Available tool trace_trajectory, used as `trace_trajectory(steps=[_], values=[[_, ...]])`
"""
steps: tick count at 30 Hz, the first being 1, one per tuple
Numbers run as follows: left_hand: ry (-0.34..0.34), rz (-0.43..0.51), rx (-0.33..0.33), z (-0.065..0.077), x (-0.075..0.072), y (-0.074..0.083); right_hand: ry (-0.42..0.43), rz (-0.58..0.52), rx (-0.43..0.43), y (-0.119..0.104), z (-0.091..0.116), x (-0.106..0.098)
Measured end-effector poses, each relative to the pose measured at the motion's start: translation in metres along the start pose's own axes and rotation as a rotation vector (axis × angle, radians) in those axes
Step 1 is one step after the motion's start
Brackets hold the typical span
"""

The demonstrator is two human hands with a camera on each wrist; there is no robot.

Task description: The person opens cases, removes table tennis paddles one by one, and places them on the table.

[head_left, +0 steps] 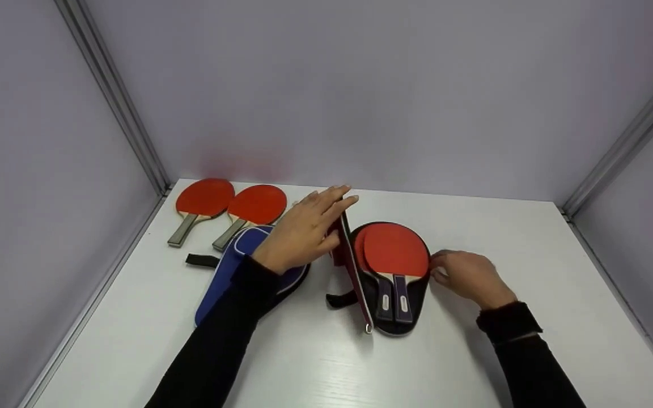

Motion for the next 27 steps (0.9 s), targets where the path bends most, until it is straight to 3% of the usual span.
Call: trace_trajectory(steps=[8,16,27], values=[[-0.054,-0.002,0.043,0.023,-0.008,-0.013,0.0,0.002,-0.014,-0.002,-0.002,0.001],[-0.087,0.054,-0.009,0.038,-0.016,-0.022,0.012,0.005,-0.014,0.0,-0.001,0.002],[-0.203,-0.097,-0.054,0.051,0.001,-0.03,0.009,0.013,-0.015,-0.001,-0.001,0.003]])
Point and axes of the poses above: each hand's wrist, its own z-axis away from the middle knuckle, its own x-axis out of the palm, y = z × x, the point moved 6 cm from there along -z, towards the middle knuckle, and after that the axes turned 6 degrees about y, right-handed, at the moved point
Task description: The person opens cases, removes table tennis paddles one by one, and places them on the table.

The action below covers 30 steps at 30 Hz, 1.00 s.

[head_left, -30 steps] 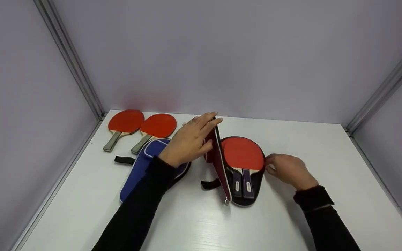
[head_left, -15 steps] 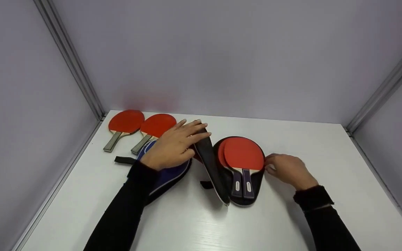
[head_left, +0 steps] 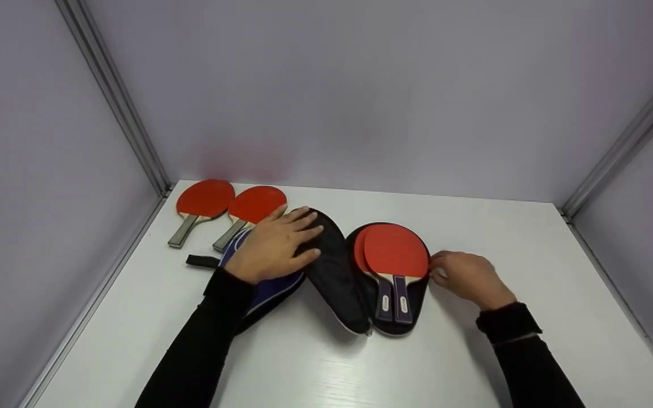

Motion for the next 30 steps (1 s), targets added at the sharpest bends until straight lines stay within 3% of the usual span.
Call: trace_trajectory(steps=[10,15,22,30], values=[[-0.171,-0.067,-0.019,0.005,0.028,0.008,0.024,0.0,-0.015,0.002,-0.001,-0.002],[-0.205,-0.058,-0.014,0.004,0.038,0.016,0.087,0.026,-0.027,0.001,0.001,-0.008],[-0.256,-0.037,-0.005,0.002,0.053,0.029,0.185,0.032,-0.106,-0.016,0.002,-0.018],[-0.248,-0.005,0.005,0.002,0.06,0.04,0.221,0.065,-0.231,-0.042,0.012,-0.031]])
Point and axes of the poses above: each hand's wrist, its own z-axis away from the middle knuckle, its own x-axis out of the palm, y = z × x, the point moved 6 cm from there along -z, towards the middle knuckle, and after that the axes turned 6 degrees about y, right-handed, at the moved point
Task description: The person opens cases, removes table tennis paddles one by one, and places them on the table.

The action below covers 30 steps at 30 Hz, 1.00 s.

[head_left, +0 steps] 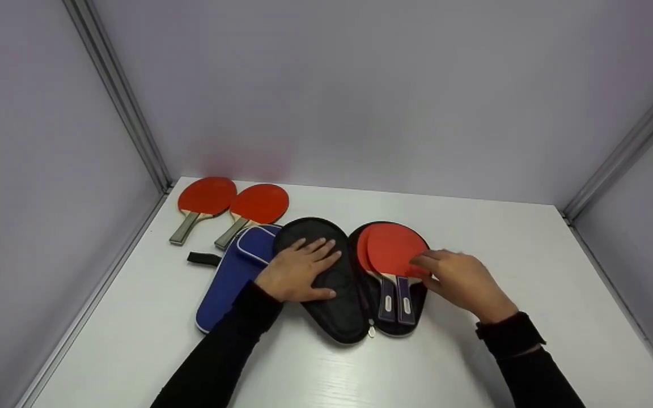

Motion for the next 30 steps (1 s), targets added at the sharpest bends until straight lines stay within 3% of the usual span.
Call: trace_trajectory(steps=[8,14,19,26,30], values=[[-0.008,-0.022,-0.009,-0.001,0.0,0.004,-0.045,-0.045,-0.092,-0.02,0.007,0.0],[-0.038,-0.025,-0.041,-0.004,0.001,0.006,-0.138,-0.068,-0.099,-0.028,0.017,0.002],[0.0,-0.012,-0.038,-0.011,0.013,-0.001,-0.207,-0.068,-0.08,-0.034,0.025,0.009],[-0.044,-0.014,-0.066,-0.007,-0.001,0.009,-0.19,0.007,-0.089,-0.047,0.027,0.016],[-0.043,-0.037,-0.069,-0.007,-0.002,0.011,-0.187,0.031,-0.085,-0.052,0.028,0.019]])
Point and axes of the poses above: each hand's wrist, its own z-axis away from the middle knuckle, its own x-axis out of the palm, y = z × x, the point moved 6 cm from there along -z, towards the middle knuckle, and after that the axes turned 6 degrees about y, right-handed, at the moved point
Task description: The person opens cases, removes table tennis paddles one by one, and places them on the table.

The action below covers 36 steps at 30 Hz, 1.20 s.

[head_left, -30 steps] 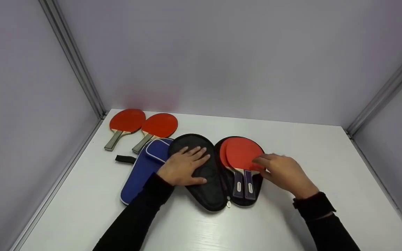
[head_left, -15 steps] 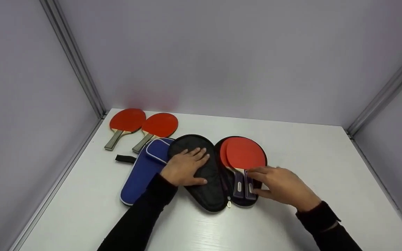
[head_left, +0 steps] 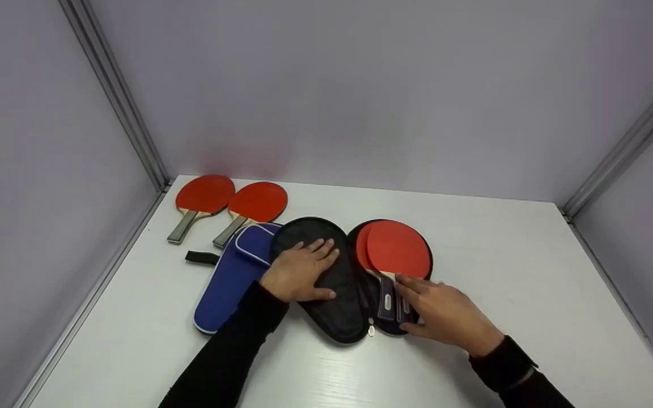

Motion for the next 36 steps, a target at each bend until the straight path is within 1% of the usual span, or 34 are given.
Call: trace_trajectory(steps=[5,8,14,19,26,31,33,36], values=[[0.008,-0.009,0.003,0.002,-0.001,0.001,-0.009,-0.019,0.021,-0.001,-0.001,0.004],[0.007,0.004,0.004,0.003,-0.001,0.001,0.004,-0.004,-0.002,-0.002,-0.002,0.004],[0.013,0.025,0.007,0.004,-0.001,0.0,0.059,0.029,-0.058,0.0,-0.002,-0.001],[0.025,0.041,0.012,0.005,-0.002,0.0,0.147,0.027,-0.104,0.001,0.0,-0.011],[0.025,0.043,0.012,0.005,-0.002,0.0,0.248,0.018,-0.148,0.006,-0.001,-0.025],[0.023,0.047,0.012,0.005,-0.002,0.0,0.394,0.047,-0.189,0.01,0.001,-0.036],[0.021,0.049,0.014,0.005,-0.002,0.0,0.448,0.066,-0.189,0.013,0.002,-0.04],[0.017,0.051,0.016,0.005,-0.003,0.0,0.505,0.095,-0.172,0.018,0.003,-0.045]])
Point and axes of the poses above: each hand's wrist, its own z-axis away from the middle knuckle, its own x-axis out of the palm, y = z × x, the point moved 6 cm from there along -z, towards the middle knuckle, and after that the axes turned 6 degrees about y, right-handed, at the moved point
